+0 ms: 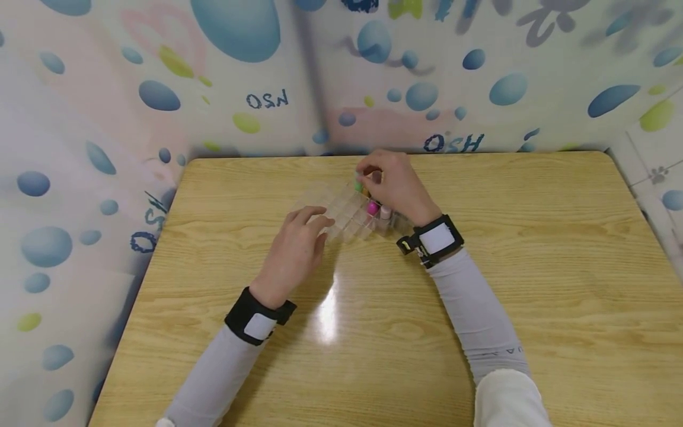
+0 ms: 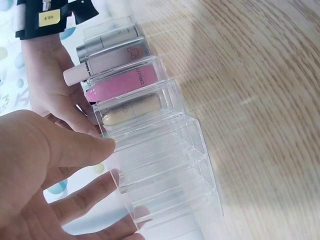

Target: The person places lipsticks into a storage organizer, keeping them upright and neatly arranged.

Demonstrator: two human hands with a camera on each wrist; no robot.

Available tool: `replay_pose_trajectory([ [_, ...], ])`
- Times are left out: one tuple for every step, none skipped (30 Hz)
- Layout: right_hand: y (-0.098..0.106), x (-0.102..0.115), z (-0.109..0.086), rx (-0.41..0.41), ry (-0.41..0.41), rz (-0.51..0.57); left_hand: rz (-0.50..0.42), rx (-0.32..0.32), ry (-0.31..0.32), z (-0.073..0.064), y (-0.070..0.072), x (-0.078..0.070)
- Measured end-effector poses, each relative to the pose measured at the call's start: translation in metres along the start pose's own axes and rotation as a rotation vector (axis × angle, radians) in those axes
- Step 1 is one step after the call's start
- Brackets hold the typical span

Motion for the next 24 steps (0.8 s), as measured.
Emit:
replay_pose_trajectory([
  [-0.0011, -0.0008, -0.0005, 0.008, -0.005, -0.003, 0.002, 0.0, 0.0, -0.0001, -0.0001, 0.0001],
  [-0.0022, -0.0015, -0.0009, 0.017, -0.011, -0.005, 0.004, 0.0, 0.001, -0.0002, -0.0001, 0.0001],
  [-0.0032, -0.0024, -0.0014, 0.024, -0.019, -0.007, 0.007, 0.0, 0.0, -0.0003, -0.0002, 0.0002],
  [-0.0039, -0.0029, -0.0016, 0.03, -0.027, -0.004, 0.01, 0.0, 0.0, -0.0004, -0.0002, 0.0002],
  [-0.0046, -0.0035, -0.0019, 0.035, -0.034, -0.003, 0.014, -0.001, -0.001, -0.0003, -0.0001, 0.0001],
  [-0.005, -0.0037, -0.002, 0.038, -0.04, -0.002, 0.017, -0.002, -0.003, -0.0003, -0.0001, 0.0001],
  [-0.0053, -0.0038, -0.002, 0.041, -0.045, 0.0, 0.019, -0.004, -0.004, -0.0003, -0.0001, 0.0001],
  [-0.0057, -0.0039, -0.002, 0.042, -0.049, 0.001, 0.018, -0.004, -0.005, -0.0002, -0.0001, 0.0],
  [-0.006, -0.0038, -0.002, 0.041, -0.051, 0.001, 0.017, -0.005, -0.007, -0.0002, -0.0002, 0.0],
  [-0.0055, -0.0038, -0.0022, 0.039, -0.052, 0.0, 0.014, -0.005, -0.009, 0.0002, -0.0004, -0.0006],
  [-0.0053, -0.0043, -0.0023, 0.038, -0.051, -0.005, 0.009, -0.002, -0.009, 0.0004, -0.0005, -0.001],
  [-0.0054, -0.0041, -0.0023, 0.039, -0.049, -0.006, 0.006, 0.001, -0.005, 0.0003, -0.001, -0.001],
  [-0.006, -0.004, -0.0022, 0.042, -0.042, -0.008, 0.006, 0.006, 0.001, -0.0001, -0.0013, -0.0007],
  [-0.007, -0.0041, -0.002, 0.046, -0.033, -0.01, 0.005, 0.01, 0.008, -0.0005, -0.001, -0.0003],
  [-0.0079, -0.0043, -0.0019, 0.05, -0.026, -0.009, 0.007, 0.012, 0.015, -0.0009, -0.0007, 0.0001],
  [-0.0087, -0.0045, -0.0016, 0.053, -0.021, -0.009, 0.007, 0.014, 0.02, -0.0012, -0.0005, 0.0006],
  [-0.0095, -0.0047, -0.0013, 0.056, -0.019, -0.009, 0.007, 0.016, 0.025, -0.0015, -0.0002, 0.0011],
  [-0.0098, -0.0045, -0.0012, 0.058, -0.017, -0.005, 0.006, 0.014, 0.028, -0.0016, 0.0, 0.0015],
  [-0.0099, -0.0048, -0.0011, 0.058, -0.017, -0.004, 0.005, 0.013, 0.027, -0.0015, 0.0004, 0.0014],
  [-0.0095, -0.0052, -0.0012, 0.057, -0.02, -0.006, 0.001, 0.011, 0.024, -0.0011, 0.0005, 0.0012],
  [-0.0087, -0.0053, -0.0013, 0.055, -0.024, -0.006, -0.002, 0.01, 0.02, -0.0006, 0.0002, 0.0009],
  [-0.0079, -0.0052, -0.0015, 0.054, -0.029, -0.007, -0.005, 0.011, 0.017, -0.0002, -0.0003, 0.0006],
  [-0.0071, -0.0051, -0.0017, 0.057, -0.03, -0.009, -0.007, 0.013, 0.017, 0.0001, -0.001, 0.0003],
  [-0.0063, -0.005, -0.002, 0.059, -0.031, -0.011, -0.009, 0.015, 0.017, 0.0003, -0.0017, 0.0],
])
Point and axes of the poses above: each hand's wrist, its own z-axis towards the middle knuckle, its own y-axis out of the back of the hand, x = y × z, the point moved 4 cm from there along z, towards the middle knuckle, and after that the axes turned 9 degrees about -x, right-handed, at the moved point
